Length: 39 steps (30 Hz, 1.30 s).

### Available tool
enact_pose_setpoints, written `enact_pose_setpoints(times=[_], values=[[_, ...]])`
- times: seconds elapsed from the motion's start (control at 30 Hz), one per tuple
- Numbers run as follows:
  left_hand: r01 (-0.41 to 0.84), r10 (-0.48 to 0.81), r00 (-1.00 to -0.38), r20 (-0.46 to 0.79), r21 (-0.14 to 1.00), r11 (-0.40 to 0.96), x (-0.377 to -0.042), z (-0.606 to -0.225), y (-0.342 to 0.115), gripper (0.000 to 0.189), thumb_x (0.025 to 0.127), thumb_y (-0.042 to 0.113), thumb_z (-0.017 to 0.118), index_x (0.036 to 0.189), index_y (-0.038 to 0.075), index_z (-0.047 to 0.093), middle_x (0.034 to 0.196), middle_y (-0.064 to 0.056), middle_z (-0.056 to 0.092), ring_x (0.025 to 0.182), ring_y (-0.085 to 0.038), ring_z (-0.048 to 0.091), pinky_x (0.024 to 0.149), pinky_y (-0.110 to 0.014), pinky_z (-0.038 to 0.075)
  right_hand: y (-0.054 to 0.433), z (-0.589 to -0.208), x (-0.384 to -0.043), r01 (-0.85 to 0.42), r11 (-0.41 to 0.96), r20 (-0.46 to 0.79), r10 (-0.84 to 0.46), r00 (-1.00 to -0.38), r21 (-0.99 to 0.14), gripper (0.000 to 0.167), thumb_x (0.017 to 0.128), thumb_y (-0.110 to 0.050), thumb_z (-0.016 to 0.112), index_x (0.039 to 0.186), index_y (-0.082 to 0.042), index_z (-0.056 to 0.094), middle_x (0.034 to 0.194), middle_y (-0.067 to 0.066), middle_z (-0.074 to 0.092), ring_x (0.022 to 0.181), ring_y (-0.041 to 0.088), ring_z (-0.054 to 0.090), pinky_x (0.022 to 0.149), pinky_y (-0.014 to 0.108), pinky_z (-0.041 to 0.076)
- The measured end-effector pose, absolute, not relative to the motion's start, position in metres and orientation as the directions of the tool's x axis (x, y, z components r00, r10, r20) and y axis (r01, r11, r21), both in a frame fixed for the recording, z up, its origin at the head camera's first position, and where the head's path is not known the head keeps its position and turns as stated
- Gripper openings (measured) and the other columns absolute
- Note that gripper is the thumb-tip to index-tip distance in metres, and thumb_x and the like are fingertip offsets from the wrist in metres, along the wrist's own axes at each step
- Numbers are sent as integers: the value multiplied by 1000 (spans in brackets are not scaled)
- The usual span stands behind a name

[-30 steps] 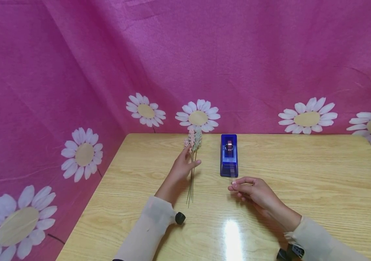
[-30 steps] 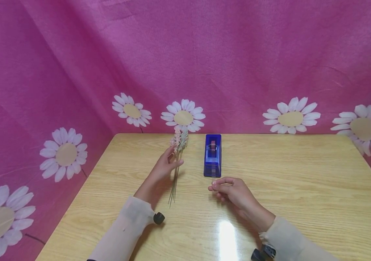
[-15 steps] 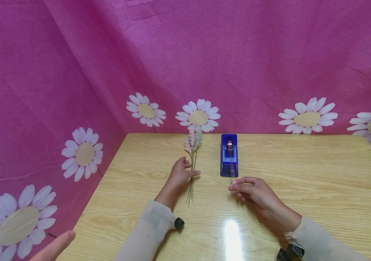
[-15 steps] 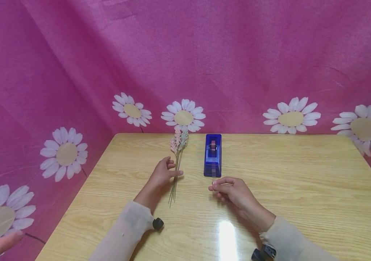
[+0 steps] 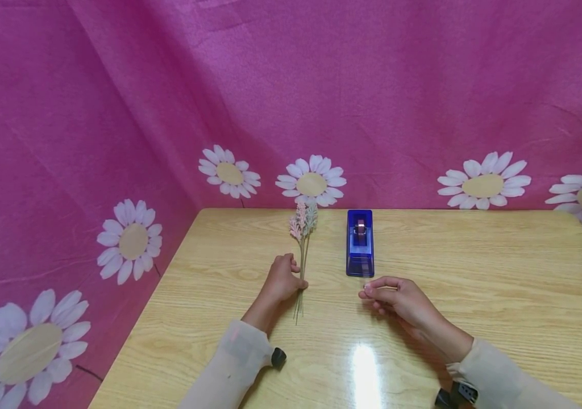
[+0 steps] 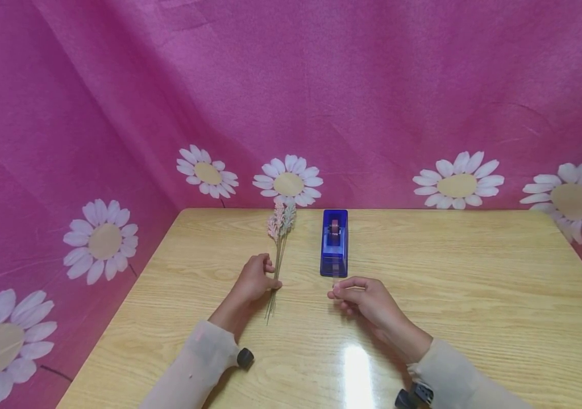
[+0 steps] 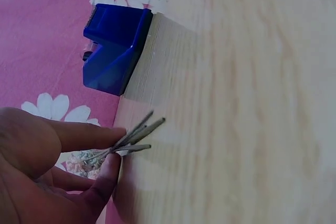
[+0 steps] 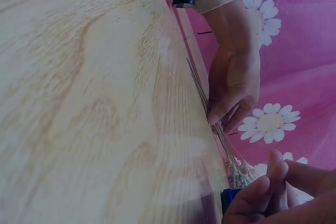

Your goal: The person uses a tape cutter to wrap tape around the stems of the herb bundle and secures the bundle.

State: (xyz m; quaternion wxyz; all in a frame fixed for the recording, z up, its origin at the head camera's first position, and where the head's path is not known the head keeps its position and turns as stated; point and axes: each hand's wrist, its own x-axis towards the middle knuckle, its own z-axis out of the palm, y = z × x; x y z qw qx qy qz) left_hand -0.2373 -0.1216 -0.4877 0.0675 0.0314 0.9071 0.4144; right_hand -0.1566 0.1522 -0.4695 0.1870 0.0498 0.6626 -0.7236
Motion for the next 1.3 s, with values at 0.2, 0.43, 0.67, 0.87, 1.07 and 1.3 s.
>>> enact_pose_setpoints(times=[0.2,0.43,0.67,0.87,1.07,1.3], values=[[18,113,-991,-68,777,629,-239,-490,-124,61,70,-12,77,127,-12,55,111,-16,58,108,-33,60,99,-43,50,152,-470,-157,336,-63,-318,-202,-926,-940,15,102,-13,66,108,0,71,98,4,79,81,9,70,68,23,54],[-33,112,-988,-102,864,502,-240,-489,-126,56,75,-17,63,131,-16,56,98,-9,60,88,-17,55,75,-25,48,152,-469,-157,330,-80,-308,-207,-929,-941,14,102,-10,65,108,1,71,98,5,79,81,9,69,68,23,54],[-65,123,-985,-120,923,380,-242,-492,-132,30,93,-11,62,122,-17,64,104,-20,71,96,-21,65,82,-27,56,152,-467,-157,332,-85,-309,-207,-928,-939,10,102,-10,65,104,-3,71,98,5,79,82,9,69,69,23,54],[-113,118,-980,-159,938,327,-243,-490,-137,28,99,-8,58,125,-15,64,106,-21,72,96,-22,68,78,-29,57,152,-467,-157,327,-92,-303,-209,-930,-941,9,101,-10,66,103,-4,72,98,4,79,82,8,68,69,23,55],[-175,99,-975,-197,964,198,-243,-484,-145,34,100,-12,54,133,-16,57,107,-23,68,84,-17,62,64,-23,54,152,-463,-158,339,-85,-316,-207,-926,-937,12,101,-11,67,106,-2,72,100,5,79,80,9,67,68,23,55],[-191,104,-972,-209,967,166,-243,-476,-158,33,103,-9,51,134,-13,59,106,-19,65,70,-11,60,55,-20,49,153,-454,-161,324,-33,-312,-190,-931,-945,13,100,-16,69,107,-4,71,102,4,79,80,8,68,71,23,57]])
